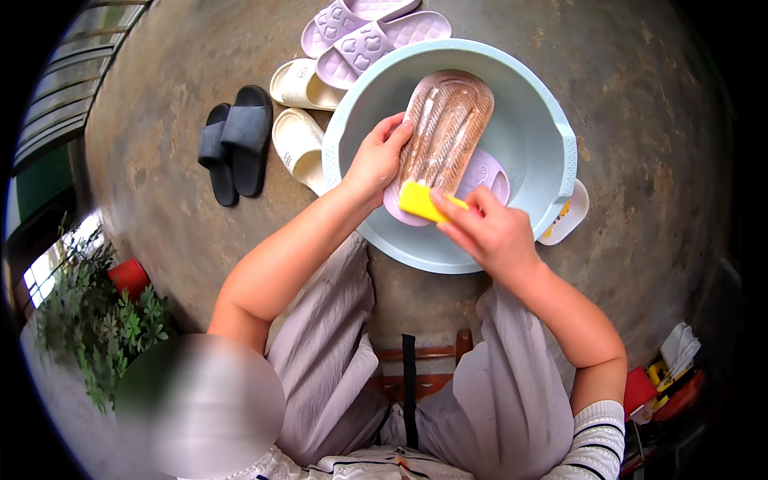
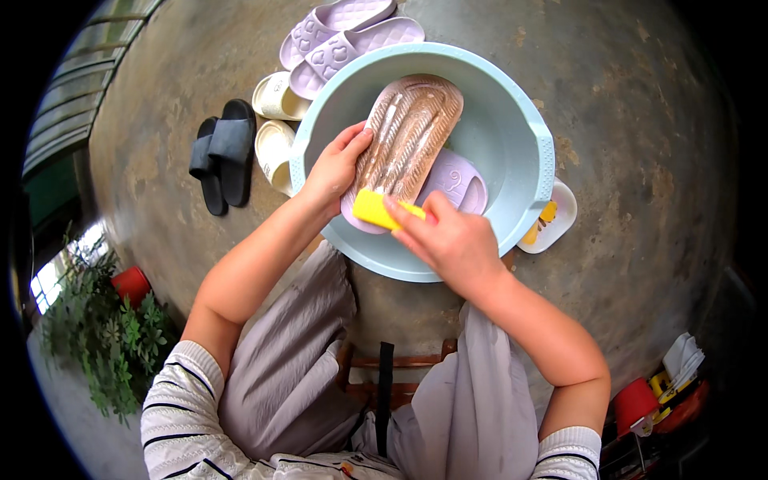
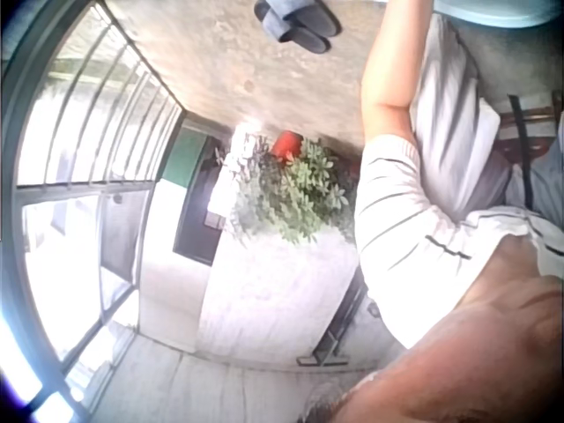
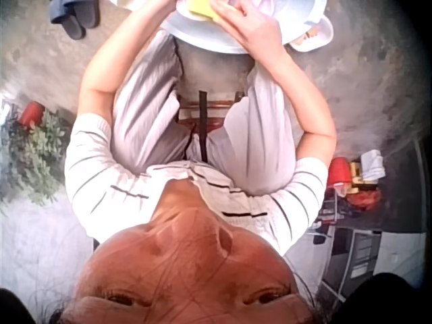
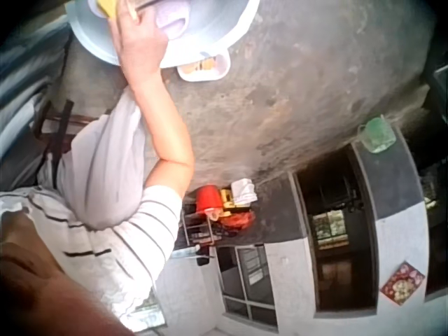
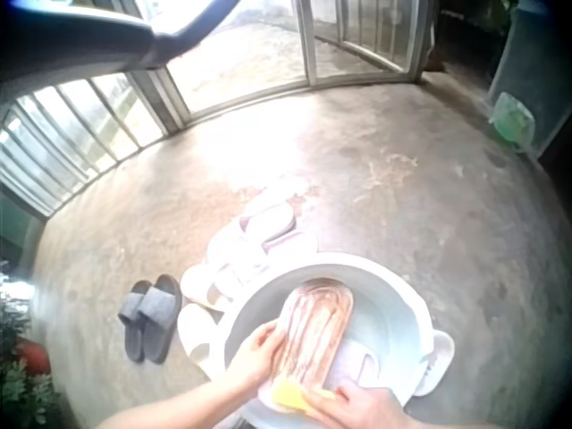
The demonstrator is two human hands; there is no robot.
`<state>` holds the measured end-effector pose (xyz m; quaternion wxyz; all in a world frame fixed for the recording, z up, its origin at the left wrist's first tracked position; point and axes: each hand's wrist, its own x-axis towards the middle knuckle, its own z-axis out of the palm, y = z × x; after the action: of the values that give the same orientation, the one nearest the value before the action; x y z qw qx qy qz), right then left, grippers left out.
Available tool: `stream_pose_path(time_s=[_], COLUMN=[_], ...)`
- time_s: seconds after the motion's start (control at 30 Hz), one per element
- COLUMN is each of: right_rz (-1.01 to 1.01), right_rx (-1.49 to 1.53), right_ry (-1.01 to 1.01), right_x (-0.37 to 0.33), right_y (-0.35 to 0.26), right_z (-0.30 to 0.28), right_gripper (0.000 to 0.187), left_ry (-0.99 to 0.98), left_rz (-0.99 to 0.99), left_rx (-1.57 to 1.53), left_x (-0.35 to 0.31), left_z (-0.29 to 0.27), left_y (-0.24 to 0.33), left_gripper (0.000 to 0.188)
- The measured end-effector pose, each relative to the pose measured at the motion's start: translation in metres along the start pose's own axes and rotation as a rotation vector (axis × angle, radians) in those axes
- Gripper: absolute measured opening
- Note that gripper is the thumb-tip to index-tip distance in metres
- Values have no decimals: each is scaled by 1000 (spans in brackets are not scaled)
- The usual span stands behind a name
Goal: The person scrubs a pair of light purple slippers using a yellow brush and water in a light blue basin. They clean the textured soles, the inner footbeds, and the outer sides of the slippers, repeatedly dipping the brush into the water to rinse it.
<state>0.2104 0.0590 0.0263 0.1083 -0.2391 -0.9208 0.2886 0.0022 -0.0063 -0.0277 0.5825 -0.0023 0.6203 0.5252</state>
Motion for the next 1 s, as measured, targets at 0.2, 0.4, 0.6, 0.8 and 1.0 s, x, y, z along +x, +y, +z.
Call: stream_pose_path(time_s=[0.2, 0.4, 0.6, 0.8, 1.0], right_rz=[233, 416, 484, 283, 168], right_rx=[23, 104, 353, 598, 426], right_ry=[107, 8, -1, 104, 139], right_x=[20, 23, 8, 9, 12], right_y=[35, 39, 29, 3, -5], right_z=[20, 25, 28, 21, 14], right_gripper=[36, 39, 39, 43, 44], left_ry=[-99, -34, -264, -277, -333], left_rz=[-190, -130, 378, 638, 182], left_rx=[-167, -62, 515, 761, 65], left_x=[-12, -58, -64, -60, -59], left_z=[7, -2, -7, -15, -14], left_y=[14, 14, 12, 2, 14], left_gripper=[60, 90, 128, 128, 91])
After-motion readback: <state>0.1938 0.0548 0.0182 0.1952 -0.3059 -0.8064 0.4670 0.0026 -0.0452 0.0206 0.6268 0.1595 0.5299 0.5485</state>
